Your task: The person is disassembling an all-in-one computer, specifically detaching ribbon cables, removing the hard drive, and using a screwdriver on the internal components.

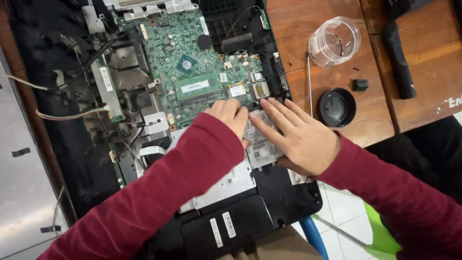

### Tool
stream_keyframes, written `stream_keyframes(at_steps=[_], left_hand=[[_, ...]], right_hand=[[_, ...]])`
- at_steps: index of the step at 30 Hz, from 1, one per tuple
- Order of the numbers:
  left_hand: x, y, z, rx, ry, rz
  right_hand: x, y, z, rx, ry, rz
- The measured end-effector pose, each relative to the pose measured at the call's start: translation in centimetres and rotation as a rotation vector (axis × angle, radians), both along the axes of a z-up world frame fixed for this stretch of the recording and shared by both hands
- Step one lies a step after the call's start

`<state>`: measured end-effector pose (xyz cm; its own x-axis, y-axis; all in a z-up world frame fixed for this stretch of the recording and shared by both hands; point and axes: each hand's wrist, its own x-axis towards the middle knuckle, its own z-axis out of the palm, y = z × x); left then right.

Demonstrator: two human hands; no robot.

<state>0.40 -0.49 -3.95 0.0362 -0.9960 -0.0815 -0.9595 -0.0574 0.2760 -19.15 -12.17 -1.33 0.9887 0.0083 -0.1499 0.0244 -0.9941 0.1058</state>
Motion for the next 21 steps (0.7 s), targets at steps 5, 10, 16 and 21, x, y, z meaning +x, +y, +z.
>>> stream_keyframes(at_steps=[5, 10, 16, 21], left_hand=[[1.7, 0.1, -1.7, 0.051, 0.210, -0.071], [1.9, 0.0, -3.0, 0.002, 0.165, -0.100], [2.2, -0.4, -5.3, -0.046, 0.071, -0.111], [3.2, -2.1, -6.8, -0.268, 0.193, -0.069]], right_hand=[[-0.2, 0.2, -1.0, -0.197, 0.016, 0.135], [-0.6, 0.4, -0.6, -0.222, -0.019, 0.216], [-3.2, 0.3, -0.9, 0.075, -0.315, 0.234], [-5.1, -2.4, -2.3, 0.455, -0.431, 0.029]])
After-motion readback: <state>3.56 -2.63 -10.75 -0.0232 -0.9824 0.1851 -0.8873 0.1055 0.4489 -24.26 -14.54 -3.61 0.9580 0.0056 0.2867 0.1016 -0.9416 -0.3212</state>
